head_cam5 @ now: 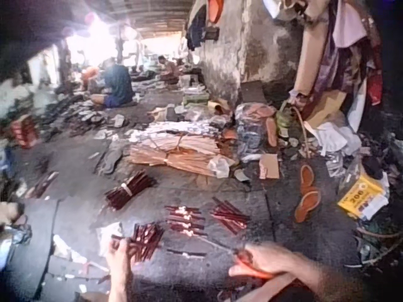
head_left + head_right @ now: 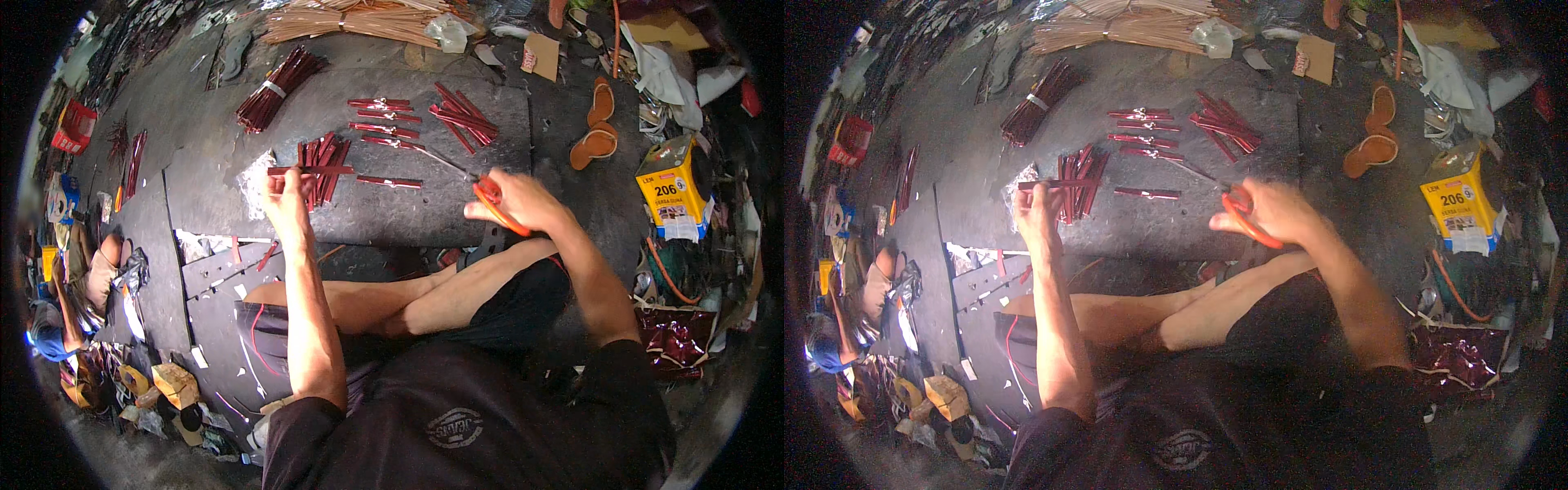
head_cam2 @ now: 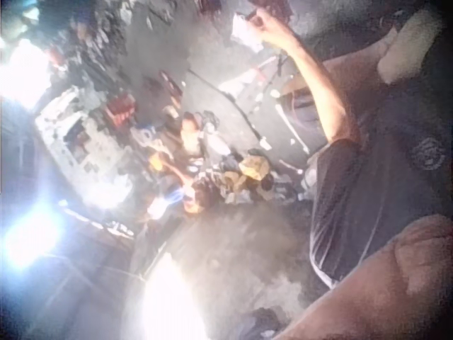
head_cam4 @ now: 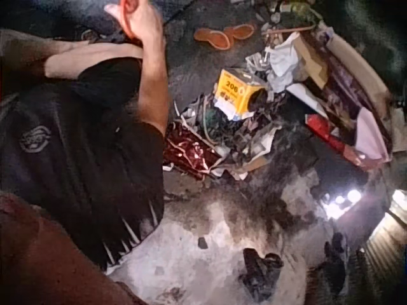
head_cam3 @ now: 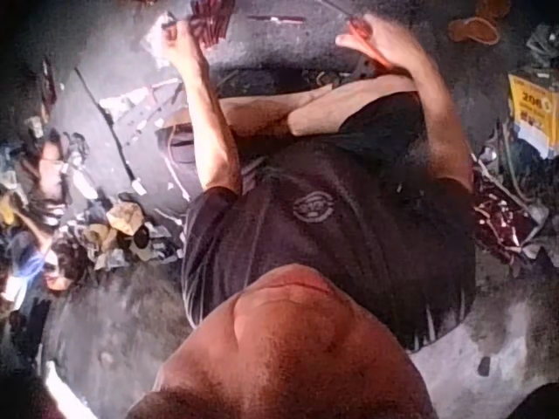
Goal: The person sits on the floor and repeatedly cuts red sticks with scissors, then inserts small metallic pieces into the cut ends. The person handles the sticks and metallic pieces one at a time, placing finished units on the floor.
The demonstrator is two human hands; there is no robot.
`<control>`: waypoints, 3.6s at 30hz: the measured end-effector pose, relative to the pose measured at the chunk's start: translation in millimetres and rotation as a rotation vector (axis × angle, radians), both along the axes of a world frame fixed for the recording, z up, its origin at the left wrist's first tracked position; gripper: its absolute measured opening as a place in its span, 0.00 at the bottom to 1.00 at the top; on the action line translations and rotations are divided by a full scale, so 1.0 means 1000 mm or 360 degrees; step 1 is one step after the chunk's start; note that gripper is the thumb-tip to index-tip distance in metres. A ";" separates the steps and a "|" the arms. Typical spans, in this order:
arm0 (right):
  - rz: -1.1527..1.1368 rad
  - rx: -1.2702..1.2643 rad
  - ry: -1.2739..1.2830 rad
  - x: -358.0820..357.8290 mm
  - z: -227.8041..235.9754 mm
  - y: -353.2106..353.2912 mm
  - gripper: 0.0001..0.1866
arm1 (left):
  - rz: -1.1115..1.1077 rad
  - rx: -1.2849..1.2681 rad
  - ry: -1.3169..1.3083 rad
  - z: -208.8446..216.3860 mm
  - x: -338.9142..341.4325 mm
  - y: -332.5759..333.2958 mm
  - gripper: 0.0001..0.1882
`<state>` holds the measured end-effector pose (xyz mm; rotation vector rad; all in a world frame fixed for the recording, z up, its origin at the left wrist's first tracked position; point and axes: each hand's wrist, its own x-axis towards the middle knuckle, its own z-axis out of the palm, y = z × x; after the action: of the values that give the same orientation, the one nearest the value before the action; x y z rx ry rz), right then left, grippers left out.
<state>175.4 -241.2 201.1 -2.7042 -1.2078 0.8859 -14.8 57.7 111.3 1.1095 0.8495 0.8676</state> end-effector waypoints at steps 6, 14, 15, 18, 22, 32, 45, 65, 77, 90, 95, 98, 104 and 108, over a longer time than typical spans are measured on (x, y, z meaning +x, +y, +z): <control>0.0213 0.0181 -0.0455 0.079 -0.102 -0.031 0.33 | -0.0101 -0.0155 0.0054 0.018 -0.046 -0.023 0.09; 0.0353 0.0689 -0.0112 0.018 -0.071 0.089 0.18 | -0.0813 -0.0024 0.0338 0.041 -0.117 -0.005 0.09; 0.0379 0.0865 0.0065 0.000 -0.071 0.120 0.15 | -0.0869 -0.0141 0.0214 0.038 -0.119 -0.001 0.09; 0.0541 0.1211 0.0278 -0.051 -0.094 0.211 0.12 | -0.0899 -0.0432 -0.0248 0.029 -0.117 0.000 0.09; 0.0838 0.1309 0.0392 -0.111 -0.130 0.317 0.08 | -0.0980 -0.0667 -0.0523 0.033 -0.119 -0.001 0.10; 0.0656 0.1044 0.0003 -0.148 -0.218 0.399 0.09 | -0.0686 -0.0714 -0.0713 0.011 -0.111 0.009 0.13; 0.0255 0.0789 0.0202 -0.136 -0.204 0.391 0.14 | -0.0553 -0.0685 -0.0476 0.023 -0.104 0.003 0.12; 0.0617 0.1270 0.0052 -0.126 -0.183 0.377 0.08 | -0.0308 -0.0583 -0.0375 0.005 -0.099 0.003 0.08; -0.0267 0.1648 0.1376 -0.111 -0.062 0.258 0.13 | -0.0198 -0.0307 -0.0048 0.047 -0.092 -0.008 0.15; 0.0116 0.1953 0.0889 -0.119 0.033 0.079 0.17 | -0.1126 -0.0805 -0.0580 0.077 -0.068 -0.095 0.09; 0.0530 0.1966 0.0729 -0.105 0.023 0.070 0.25 | -0.1287 -0.0916 -0.0591 0.076 -0.073 -0.104 0.10; 0.0549 0.1956 0.0671 -0.105 0.030 0.064 0.23 | -0.1315 -0.0919 -0.0585 0.079 -0.076 -0.111 0.11; 0.0478 0.1929 0.0584 -0.103 0.035 0.057 0.20 | -0.1305 -0.1091 -0.0771 0.077 -0.074 -0.115 0.12; 0.0479 0.2021 0.0521 -0.101 0.033 0.057 0.18 | -0.1258 -0.1174 -0.0787 0.078 -0.071 -0.117 0.10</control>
<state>74.6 -183.8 234.0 -1.3505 -1.3998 0.3085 -85.8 -59.6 189.4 0.4530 0.2132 0.1023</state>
